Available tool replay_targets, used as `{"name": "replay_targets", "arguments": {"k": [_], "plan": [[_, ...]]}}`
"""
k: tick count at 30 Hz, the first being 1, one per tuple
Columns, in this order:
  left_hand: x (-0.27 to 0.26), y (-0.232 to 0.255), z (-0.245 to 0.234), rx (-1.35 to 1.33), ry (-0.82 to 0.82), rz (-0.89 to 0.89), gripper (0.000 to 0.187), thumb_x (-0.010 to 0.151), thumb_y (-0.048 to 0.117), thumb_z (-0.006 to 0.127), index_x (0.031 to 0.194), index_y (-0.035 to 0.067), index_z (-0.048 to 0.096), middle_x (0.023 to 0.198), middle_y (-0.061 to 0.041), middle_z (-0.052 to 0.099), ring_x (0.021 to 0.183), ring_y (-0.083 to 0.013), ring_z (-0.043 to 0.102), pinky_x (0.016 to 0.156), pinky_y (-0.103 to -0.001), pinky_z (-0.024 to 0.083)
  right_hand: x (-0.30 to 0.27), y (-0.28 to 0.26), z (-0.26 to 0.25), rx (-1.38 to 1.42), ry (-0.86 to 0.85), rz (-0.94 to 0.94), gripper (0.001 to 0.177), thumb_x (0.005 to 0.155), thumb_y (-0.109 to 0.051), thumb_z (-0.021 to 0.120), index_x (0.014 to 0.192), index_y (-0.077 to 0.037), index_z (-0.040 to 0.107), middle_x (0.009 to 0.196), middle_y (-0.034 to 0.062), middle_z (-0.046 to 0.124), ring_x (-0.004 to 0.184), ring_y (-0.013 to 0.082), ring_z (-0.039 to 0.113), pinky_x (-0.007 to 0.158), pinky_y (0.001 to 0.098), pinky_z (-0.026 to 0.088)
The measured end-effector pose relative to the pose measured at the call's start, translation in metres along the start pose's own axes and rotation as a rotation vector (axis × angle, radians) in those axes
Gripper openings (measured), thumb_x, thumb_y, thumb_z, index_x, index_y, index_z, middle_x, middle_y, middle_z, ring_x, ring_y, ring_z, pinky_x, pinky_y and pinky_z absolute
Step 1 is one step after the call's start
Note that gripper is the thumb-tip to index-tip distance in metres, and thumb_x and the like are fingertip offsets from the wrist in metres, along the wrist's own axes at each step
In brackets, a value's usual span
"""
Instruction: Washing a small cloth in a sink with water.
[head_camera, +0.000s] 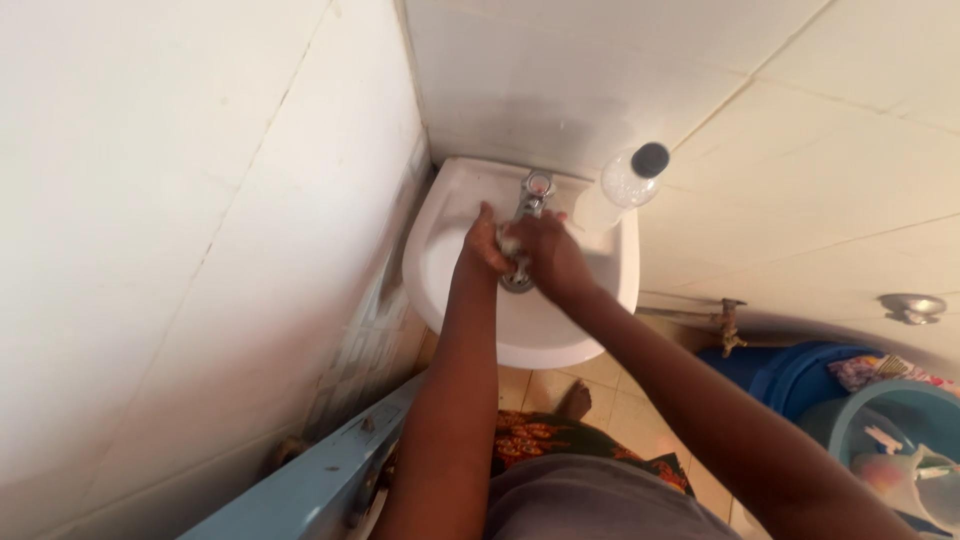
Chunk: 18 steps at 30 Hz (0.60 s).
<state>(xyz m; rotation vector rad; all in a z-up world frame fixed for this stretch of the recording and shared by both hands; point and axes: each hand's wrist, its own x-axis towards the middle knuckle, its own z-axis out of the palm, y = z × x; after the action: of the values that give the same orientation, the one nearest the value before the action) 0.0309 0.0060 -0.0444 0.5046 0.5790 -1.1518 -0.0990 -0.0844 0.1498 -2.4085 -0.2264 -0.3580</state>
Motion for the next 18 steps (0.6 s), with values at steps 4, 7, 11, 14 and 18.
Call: {"name": "replay_targets", "arguments": {"k": [4, 7, 11, 14, 18], "plan": [[-0.063, -0.017, 0.042, -0.297, -0.343, -0.119, 0.116, 0.092, 0.085, 0.021, 0.151, -0.013, 0.034, 0.152, -0.034, 0.044, 0.135, -0.0472, 0.048, 0.111, -0.056, 0.039, -0.015, 0.003, 0.008, 0.090, 0.080, -0.025, 0.033, 0.072, 0.007, 0.069, 0.104, -0.002, 0.070, 0.107, 0.0164, 0.072, 0.100, 0.0361, 0.067, 0.090, 0.0432, 0.054], [-0.046, -0.021, 0.017, -0.179, -0.214, -0.037, 0.091, 0.095, 0.074, 0.032, 0.145, -0.001, 0.045, 0.141, -0.024, 0.053, 0.126, -0.0407, 0.054, 0.104, -0.055, 0.044, -0.005, 0.017, 0.012, 0.004, 0.214, -0.030, 0.028, 0.078, 0.009, 0.068, 0.103, -0.002, 0.072, 0.104, 0.0174, 0.071, 0.097, 0.0392, 0.064, 0.089, 0.0480, 0.051], [0.001, -0.016, 0.017, 0.014, -0.092, 0.056, 0.057, 0.100, 0.060, 0.047, 0.136, 0.016, 0.058, 0.126, -0.011, 0.065, 0.114, -0.0320, 0.061, 0.095, -0.053, 0.051, 0.000, 0.013, -0.005, -0.010, 0.145, 0.170, 0.031, 0.077, 0.009, 0.068, 0.105, -0.003, 0.071, 0.105, 0.0164, 0.072, 0.095, 0.0380, 0.065, 0.085, 0.0453, 0.054], [-0.006, -0.038, 0.039, 0.077, 0.073, 0.177, 0.046, 0.100, 0.052, 0.052, 0.126, 0.016, 0.062, 0.115, -0.011, 0.068, 0.098, -0.0328, 0.065, 0.082, -0.052, 0.054, -0.022, 0.012, -0.009, 0.046, 0.177, 0.206, 0.040, 0.076, 0.013, 0.065, 0.113, -0.001, 0.070, 0.110, 0.0176, 0.070, 0.100, 0.0379, 0.067, 0.086, 0.0428, 0.055], [-0.021, -0.051, 0.066, 0.178, 0.325, 0.469, 0.045, 0.099, 0.045, 0.058, 0.110, 0.002, 0.066, 0.098, -0.011, 0.071, 0.079, -0.0246, 0.071, 0.065, -0.042, 0.061, -0.044, 0.016, -0.012, 0.117, 0.286, 0.123, 0.053, 0.072, 0.020, 0.064, 0.122, 0.005, 0.066, 0.125, 0.0222, 0.068, 0.116, 0.0389, 0.067, 0.098, 0.0403, 0.055]]}}
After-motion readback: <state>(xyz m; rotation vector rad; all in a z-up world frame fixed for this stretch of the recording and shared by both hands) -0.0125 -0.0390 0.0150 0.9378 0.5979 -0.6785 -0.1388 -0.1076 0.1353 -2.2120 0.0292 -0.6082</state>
